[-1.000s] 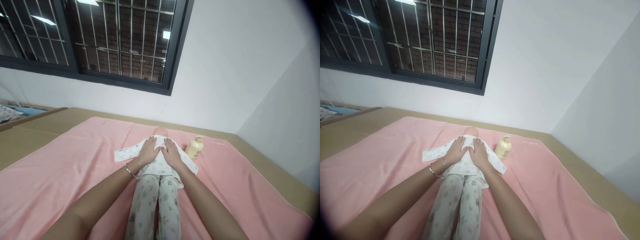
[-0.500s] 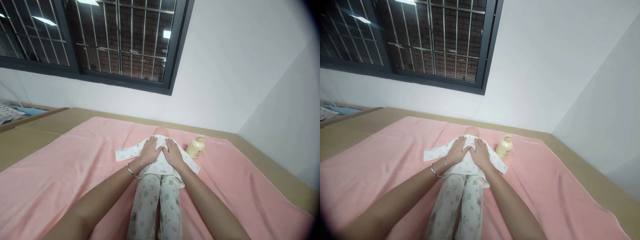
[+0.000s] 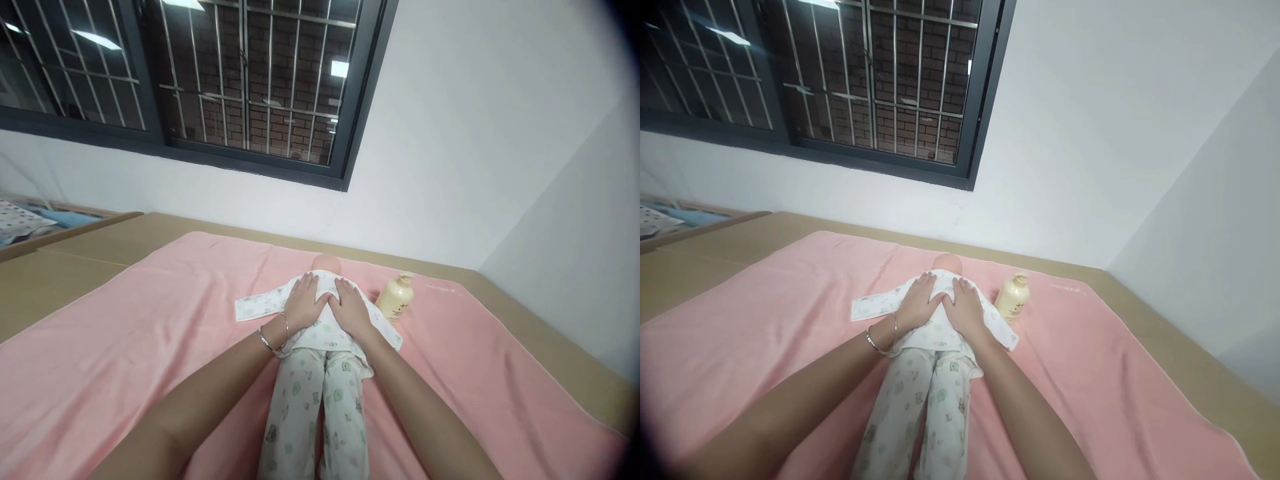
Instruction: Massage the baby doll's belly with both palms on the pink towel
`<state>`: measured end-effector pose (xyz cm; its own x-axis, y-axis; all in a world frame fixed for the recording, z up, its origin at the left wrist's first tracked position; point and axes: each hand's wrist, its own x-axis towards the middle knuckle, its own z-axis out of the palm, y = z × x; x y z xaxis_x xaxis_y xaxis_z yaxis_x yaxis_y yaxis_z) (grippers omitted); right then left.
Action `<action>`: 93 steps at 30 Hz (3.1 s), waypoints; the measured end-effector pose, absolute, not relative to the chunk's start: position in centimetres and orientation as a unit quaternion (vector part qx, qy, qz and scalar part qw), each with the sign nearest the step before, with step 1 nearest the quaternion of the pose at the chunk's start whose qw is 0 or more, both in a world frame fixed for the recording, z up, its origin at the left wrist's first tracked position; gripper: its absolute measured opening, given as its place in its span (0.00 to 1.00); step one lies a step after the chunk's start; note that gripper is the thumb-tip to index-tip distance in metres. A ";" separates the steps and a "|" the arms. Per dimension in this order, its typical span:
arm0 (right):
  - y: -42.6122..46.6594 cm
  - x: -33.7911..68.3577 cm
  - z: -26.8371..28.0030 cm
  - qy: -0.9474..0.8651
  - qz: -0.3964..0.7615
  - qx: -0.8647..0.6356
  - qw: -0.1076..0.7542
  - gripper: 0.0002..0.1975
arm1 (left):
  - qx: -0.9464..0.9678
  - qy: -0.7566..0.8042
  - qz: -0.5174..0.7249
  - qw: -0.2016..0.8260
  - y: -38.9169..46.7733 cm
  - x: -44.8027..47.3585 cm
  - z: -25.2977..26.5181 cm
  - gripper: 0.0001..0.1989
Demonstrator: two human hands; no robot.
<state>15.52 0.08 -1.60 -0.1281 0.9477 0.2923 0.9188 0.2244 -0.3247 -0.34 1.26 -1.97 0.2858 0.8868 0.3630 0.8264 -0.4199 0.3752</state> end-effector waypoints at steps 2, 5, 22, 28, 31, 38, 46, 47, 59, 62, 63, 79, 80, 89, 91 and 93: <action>0.1 15.5 -1.6 -0.750 0.034 -0.622 0.222 0.30 | 0.801 0.537 0.258 0.058 1.1 -0.3 -1.7 0.32; 0.1 15.5 -1.6 -0.750 0.034 -0.621 0.225 0.30 | 0.802 0.539 0.253 0.057 0.9 -0.3 -1.4 0.32; -0.1 15.4 -1.5 -0.750 0.037 -0.622 0.223 0.30 | 0.806 0.543 0.230 0.051 1.0 -0.4 -1.3 0.33; -0.4 15.3 -1.2 -0.755 0.017 -0.618 0.217 0.30 | 0.809 0.545 0.216 0.032 0.7 -0.4 -0.9 0.33; -0.8 15.1 -0.8 -0.756 0.006 -0.623 0.200 0.31 | 0.805 0.551 0.217 0.027 0.6 -0.3 -0.7 0.31; -2.5 14.1 0.7 -0.768 0.017 -0.620 0.160 0.33 | 0.798 0.568 0.201 0.017 -0.1 -0.5 1.0 0.27; -1.8 14.6 0.8 -0.774 0.047 -0.582 0.247 0.23 | 0.843 0.504 0.183 -0.044 -1.7 0.6 1.6 0.21; -1.2 15.0 0.5 -0.768 0.049 -0.587 0.252 0.23 | 0.839 0.506 0.196 -0.032 -1.2 0.4 1.4 0.22; -3.6 13.0 1.5 -0.789 0.009 -0.599 0.134 0.29 | 0.842 0.509 0.180 -0.015 -0.8 0.2 0.8 0.25; -3.8 13.1 1.8 -0.802 0.029 -0.580 0.139 0.29 | 0.849 0.490 0.194 -0.011 -1.5 0.6 1.2 0.23; -3.3 13.4 1.7 -0.801 0.036 -0.578 0.150 0.27 | 0.847 0.491 0.203 -0.006 -1.3 0.5 1.1 0.23; -4.3 13.8 2.1 -0.784 -0.009 -0.612 0.102 0.27 | 0.796 0.594 0.108 0.037 -2.4 -0.7 1.8 0.32; -5.0 13.8 2.7 -0.795 -0.009 -0.600 0.092 0.26 | 0.808 0.579 0.105 0.027 -2.7 -0.7 1.9 0.30; -1.1 15.9 1.4 -0.792 0.067 -0.572 0.204 0.24 | 0.833 0.512 0.208 0.026 0.2 -0.8 1.0 0.25; 0.3 16.1 -0.1 -0.765 0.066 -0.603 0.215 0.28 | 0.808 0.541 0.228 0.047 1.4 -1.0 0.0 0.30; 1.0 16.2 -1.3 -0.750 0.065 -0.619 0.223 0.30 | 0.790 0.560 0.242 0.060 2.2 -1.2 -0.9 0.34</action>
